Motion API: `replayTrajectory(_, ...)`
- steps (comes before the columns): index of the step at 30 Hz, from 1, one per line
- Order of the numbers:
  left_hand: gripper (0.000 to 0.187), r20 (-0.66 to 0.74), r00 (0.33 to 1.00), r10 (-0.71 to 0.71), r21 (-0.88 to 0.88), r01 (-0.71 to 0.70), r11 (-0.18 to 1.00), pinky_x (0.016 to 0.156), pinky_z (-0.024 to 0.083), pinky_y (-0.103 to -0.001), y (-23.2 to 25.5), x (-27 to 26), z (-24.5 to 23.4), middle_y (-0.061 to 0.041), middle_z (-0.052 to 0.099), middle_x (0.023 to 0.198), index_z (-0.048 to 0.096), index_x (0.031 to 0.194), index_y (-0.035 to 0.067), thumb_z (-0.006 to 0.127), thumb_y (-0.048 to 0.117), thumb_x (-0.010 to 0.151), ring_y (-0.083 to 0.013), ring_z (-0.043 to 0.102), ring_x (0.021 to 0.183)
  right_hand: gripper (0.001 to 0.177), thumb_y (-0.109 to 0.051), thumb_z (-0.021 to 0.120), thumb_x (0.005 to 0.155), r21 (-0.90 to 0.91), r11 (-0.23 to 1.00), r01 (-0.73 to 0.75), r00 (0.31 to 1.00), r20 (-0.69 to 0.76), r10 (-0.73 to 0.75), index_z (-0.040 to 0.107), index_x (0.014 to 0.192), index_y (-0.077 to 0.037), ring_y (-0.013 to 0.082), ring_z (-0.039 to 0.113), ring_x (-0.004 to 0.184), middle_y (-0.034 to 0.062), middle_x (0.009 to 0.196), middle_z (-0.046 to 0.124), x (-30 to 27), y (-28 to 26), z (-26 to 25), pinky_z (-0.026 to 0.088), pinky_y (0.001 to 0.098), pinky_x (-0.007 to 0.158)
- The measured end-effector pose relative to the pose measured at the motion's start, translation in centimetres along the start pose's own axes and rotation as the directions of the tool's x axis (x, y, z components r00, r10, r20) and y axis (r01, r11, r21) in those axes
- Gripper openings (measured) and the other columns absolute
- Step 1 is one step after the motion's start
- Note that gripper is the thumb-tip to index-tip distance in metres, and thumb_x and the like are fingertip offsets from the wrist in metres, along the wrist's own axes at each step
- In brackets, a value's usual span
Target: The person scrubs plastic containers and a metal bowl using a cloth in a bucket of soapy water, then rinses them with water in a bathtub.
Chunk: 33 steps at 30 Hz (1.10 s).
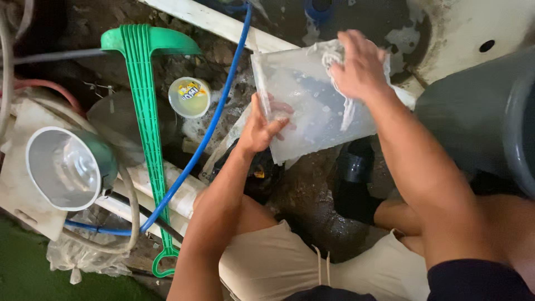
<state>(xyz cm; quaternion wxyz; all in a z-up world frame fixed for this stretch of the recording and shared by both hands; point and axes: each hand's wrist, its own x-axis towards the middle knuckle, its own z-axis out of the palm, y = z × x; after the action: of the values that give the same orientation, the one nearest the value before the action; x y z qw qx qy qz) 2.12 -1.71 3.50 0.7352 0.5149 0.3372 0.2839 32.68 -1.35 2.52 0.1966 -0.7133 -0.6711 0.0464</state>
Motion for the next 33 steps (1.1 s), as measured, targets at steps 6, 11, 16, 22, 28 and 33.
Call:
replayTrajectory(6, 0.064, -0.001, 1.0, 0.019, 0.064, -0.019, 0.998, 0.054, 0.06, -0.033, -0.7, 0.1, -0.1, -0.016, 0.068, 0.118, 0.025, 0.135, 0.004, 0.069, 0.001, 0.088, -0.0266, 0.075, 0.086, 0.032, -0.027, 0.054, 0.101, 0.06, 0.99, 0.13, 0.9, 0.411, -0.143, 0.065, 0.128, -0.015, 0.0373, 0.059, 0.131, 0.0138, 0.15, 0.056, 5.2, -8.2, 5.8, 0.047, 0.0489, 0.111)
replayTrajectory(11, 0.076, -0.046, 0.993, 0.106, 0.137, -0.098, 0.986, 0.071, 0.057, -0.033, -2.8, 0.7, -1.3, -0.019, 0.06, 0.121, 0.034, 0.139, 0.0, 0.078, 0.007, 0.077, -0.0241, 0.066, 0.095, 0.053, -0.012, 0.055, 0.1, 0.361, 0.929, 0.078, 0.982, 0.135, -0.135, 0.04, 0.149, -0.001, 0.0425, 0.059, 0.123, 0.0229, 0.146, 0.049, 0.8, -15.6, 3.7, 0.051, 0.0501, 0.102)
replayTrajectory(16, 0.093, 0.053, 0.929, 0.367, 0.464, -0.349, 0.814, 0.101, 0.049, -0.043, -2.6, 0.4, -2.1, -0.022, 0.055, 0.132, 0.03, 0.142, -0.001, 0.09, 0.009, 0.071, -0.0282, 0.057, 0.123, 0.036, -0.006, 0.056, 0.1, 0.358, 0.83, 0.426, 0.901, -0.083, -0.427, 0.05, 0.135, -0.005, 0.0348, 0.065, 0.123, 0.0178, 0.14, 0.061, -4.7, -13.5, 1.3, 0.055, 0.0489, 0.101)
replayTrajectory(22, 0.084, 0.051, 0.997, 0.049, 0.195, -0.058, 0.979, 0.094, 0.058, -0.04, -1.6, 0.0, -1.2, -0.018, 0.059, 0.131, 0.026, 0.14, 0.003, 0.084, 0.006, 0.079, -0.0254, 0.066, 0.114, 0.027, -0.011, 0.049, 0.107, 0.433, 0.847, -0.308, 0.929, 0.331, 0.168, 0.064, 0.129, -0.017, 0.0282, 0.069, 0.108, 0.0118, 0.13, 0.069, -1.7, -2.2, -2.2, 0.056, 0.0455, 0.092)
replayTrajectory(28, 0.087, 0.047, 0.998, 0.049, 0.055, -0.051, 0.997, 0.095, 0.058, -0.041, -1.8, 0.5, -0.9, -0.018, 0.059, 0.129, 0.023, 0.141, 0.004, 0.082, 0.004, 0.077, -0.0263, 0.067, 0.113, 0.031, -0.011, 0.062, 0.093, 0.157, 0.987, 0.018, 0.997, 0.075, -0.03, 0.062, 0.123, -0.009, 0.0413, 0.068, 0.102, 0.0188, 0.111, 0.071, 1.0, -7.7, 2.2, 0.052, 0.0513, 0.088)
replayTrajectory(33, 0.102, 0.051, 0.933, 0.356, 0.523, -0.329, 0.787, 0.107, 0.048, -0.046, -2.3, 1.4, -2.5, -0.022, 0.056, 0.136, 0.024, 0.144, 0.002, 0.097, 0.007, 0.073, -0.0334, 0.059, 0.128, 0.029, -0.006, 0.06, 0.097, 0.295, 0.916, 0.271, 0.963, -0.08, -0.259, 0.058, 0.126, -0.004, 0.0367, 0.069, 0.109, 0.0153, 0.117, 0.07, -2.6, -13.8, 2.8, 0.053, 0.0517, 0.096)
